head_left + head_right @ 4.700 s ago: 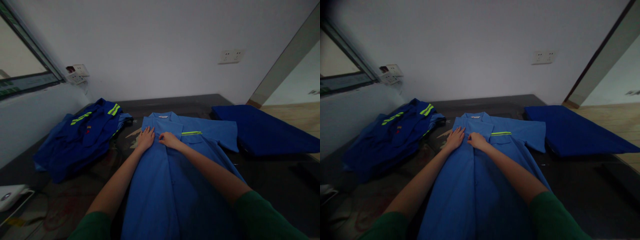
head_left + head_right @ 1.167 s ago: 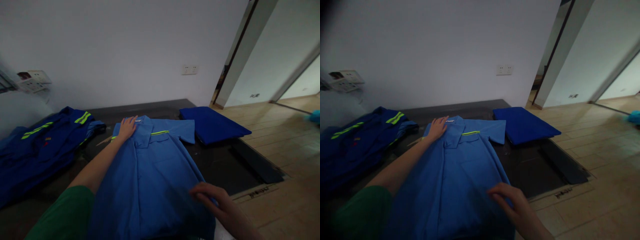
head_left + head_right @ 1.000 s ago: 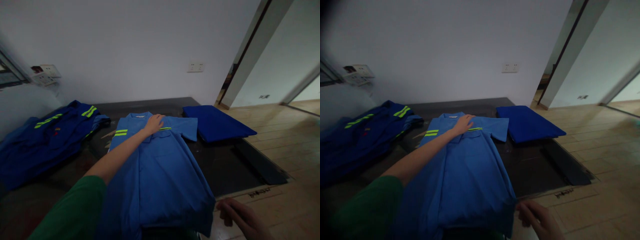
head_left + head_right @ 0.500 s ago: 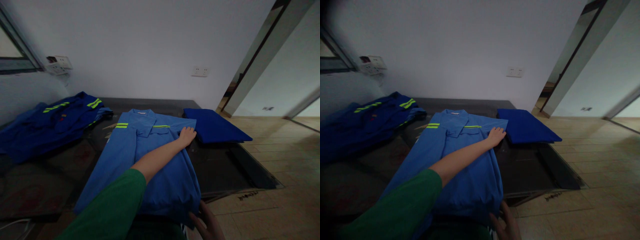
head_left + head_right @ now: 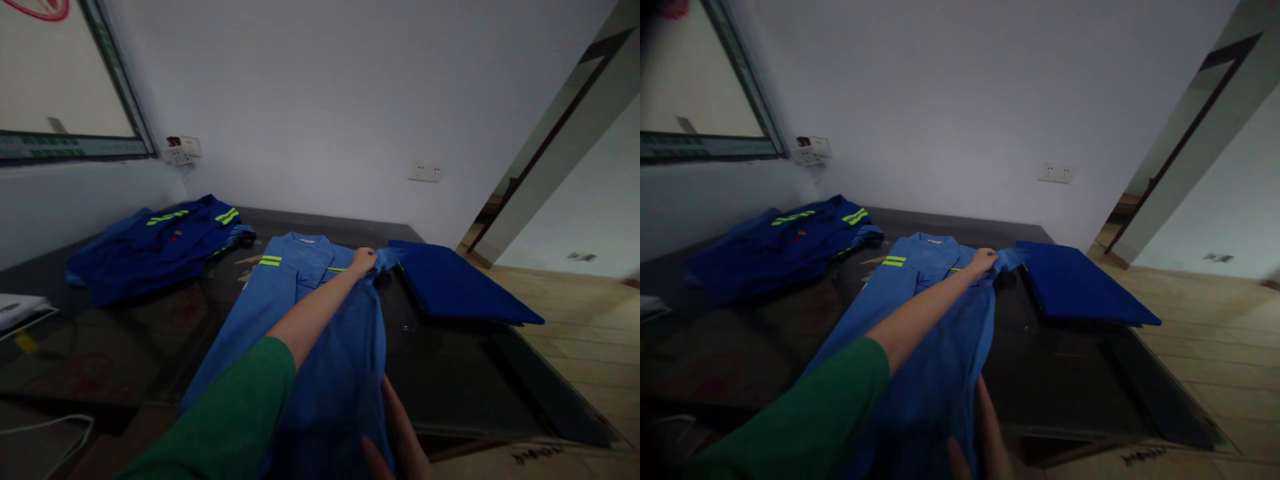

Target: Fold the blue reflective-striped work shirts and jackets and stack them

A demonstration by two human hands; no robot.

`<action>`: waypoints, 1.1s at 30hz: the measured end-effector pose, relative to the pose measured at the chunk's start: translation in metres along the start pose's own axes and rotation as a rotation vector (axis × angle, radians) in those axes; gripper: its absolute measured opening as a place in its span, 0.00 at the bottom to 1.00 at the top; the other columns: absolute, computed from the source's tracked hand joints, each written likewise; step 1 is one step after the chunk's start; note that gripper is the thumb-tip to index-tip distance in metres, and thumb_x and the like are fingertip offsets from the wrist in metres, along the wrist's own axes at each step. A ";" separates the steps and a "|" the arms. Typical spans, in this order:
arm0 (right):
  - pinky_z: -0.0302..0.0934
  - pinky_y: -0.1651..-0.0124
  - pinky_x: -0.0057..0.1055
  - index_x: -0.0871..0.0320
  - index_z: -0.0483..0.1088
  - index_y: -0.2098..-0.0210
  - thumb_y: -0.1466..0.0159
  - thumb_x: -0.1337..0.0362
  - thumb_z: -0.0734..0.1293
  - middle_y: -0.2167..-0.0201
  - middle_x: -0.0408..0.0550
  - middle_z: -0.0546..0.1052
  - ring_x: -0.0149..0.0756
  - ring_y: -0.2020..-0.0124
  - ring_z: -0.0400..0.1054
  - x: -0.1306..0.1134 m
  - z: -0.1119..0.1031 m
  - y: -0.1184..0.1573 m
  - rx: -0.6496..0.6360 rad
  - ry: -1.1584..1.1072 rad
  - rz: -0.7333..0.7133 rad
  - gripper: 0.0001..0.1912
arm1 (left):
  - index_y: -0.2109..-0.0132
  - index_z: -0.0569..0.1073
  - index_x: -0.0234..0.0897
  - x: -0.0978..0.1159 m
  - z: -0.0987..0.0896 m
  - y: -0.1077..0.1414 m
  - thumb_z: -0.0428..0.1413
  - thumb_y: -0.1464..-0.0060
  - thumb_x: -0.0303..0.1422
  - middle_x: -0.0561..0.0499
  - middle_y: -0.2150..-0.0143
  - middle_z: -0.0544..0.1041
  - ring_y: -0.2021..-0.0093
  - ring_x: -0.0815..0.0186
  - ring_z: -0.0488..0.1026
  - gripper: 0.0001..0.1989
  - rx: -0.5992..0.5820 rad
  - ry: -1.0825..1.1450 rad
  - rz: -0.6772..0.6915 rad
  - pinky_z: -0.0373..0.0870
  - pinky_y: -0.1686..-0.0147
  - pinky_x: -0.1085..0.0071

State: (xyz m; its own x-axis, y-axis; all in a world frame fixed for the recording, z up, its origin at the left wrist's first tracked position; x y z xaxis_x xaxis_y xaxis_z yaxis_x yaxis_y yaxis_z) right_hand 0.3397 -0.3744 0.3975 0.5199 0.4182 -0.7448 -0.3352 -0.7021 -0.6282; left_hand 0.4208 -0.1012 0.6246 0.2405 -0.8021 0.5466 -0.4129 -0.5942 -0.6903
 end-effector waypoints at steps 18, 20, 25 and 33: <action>0.56 0.39 0.48 0.49 0.53 0.33 0.39 0.69 0.62 0.36 0.56 0.61 0.50 0.37 0.59 -0.051 0.113 -0.001 -0.833 0.548 -0.043 0.36 | 0.37 0.64 0.41 -0.174 -0.204 0.098 0.56 0.51 0.24 0.46 0.56 0.77 0.62 0.63 0.75 0.33 -0.083 0.343 -0.190 0.74 0.62 0.68; 0.58 0.39 0.46 0.48 0.57 0.35 0.38 0.68 0.63 0.37 0.56 0.63 0.50 0.39 0.61 -0.054 0.114 -0.001 -0.838 0.583 -0.056 0.33 | 0.40 0.67 0.42 -0.182 -0.200 0.100 0.57 0.49 0.28 0.45 0.53 0.77 0.59 0.61 0.75 0.28 -0.132 0.369 -0.231 0.74 0.62 0.67; 0.65 0.46 0.45 0.50 0.59 0.36 0.38 0.62 0.66 0.40 0.57 0.67 0.52 0.46 0.68 -0.060 0.125 -0.007 -0.875 0.678 -0.160 0.30 | 0.42 0.68 0.39 -0.194 -0.194 0.064 0.57 0.45 0.35 0.42 0.46 0.75 0.52 0.59 0.75 0.23 0.029 0.364 -0.301 0.73 0.56 0.65; 0.67 0.71 0.28 0.54 0.68 0.44 0.39 0.54 0.68 0.65 0.49 0.80 0.38 0.71 0.74 0.004 0.166 0.007 -0.917 0.740 -0.639 0.25 | 0.46 0.74 0.35 -0.200 -0.199 0.040 0.57 0.54 0.21 0.44 0.43 0.73 0.43 0.56 0.69 0.26 0.165 0.191 -0.175 0.63 0.42 0.63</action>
State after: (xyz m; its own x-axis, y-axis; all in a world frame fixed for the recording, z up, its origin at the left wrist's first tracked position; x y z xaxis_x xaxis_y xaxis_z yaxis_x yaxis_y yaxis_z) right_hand 0.2093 -0.2825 0.3527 0.7845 0.6121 0.1000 0.6171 -0.7542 -0.2247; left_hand 0.1820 0.0471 0.5823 0.1195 -0.6701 0.7326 -0.2277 -0.7367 -0.6367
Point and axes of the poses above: each hand's wrist, its own y-axis away from the middle knuckle, its own z-axis out of the palm, x = y × z, the point moved 6 cm from there along -y, towards the middle knuckle
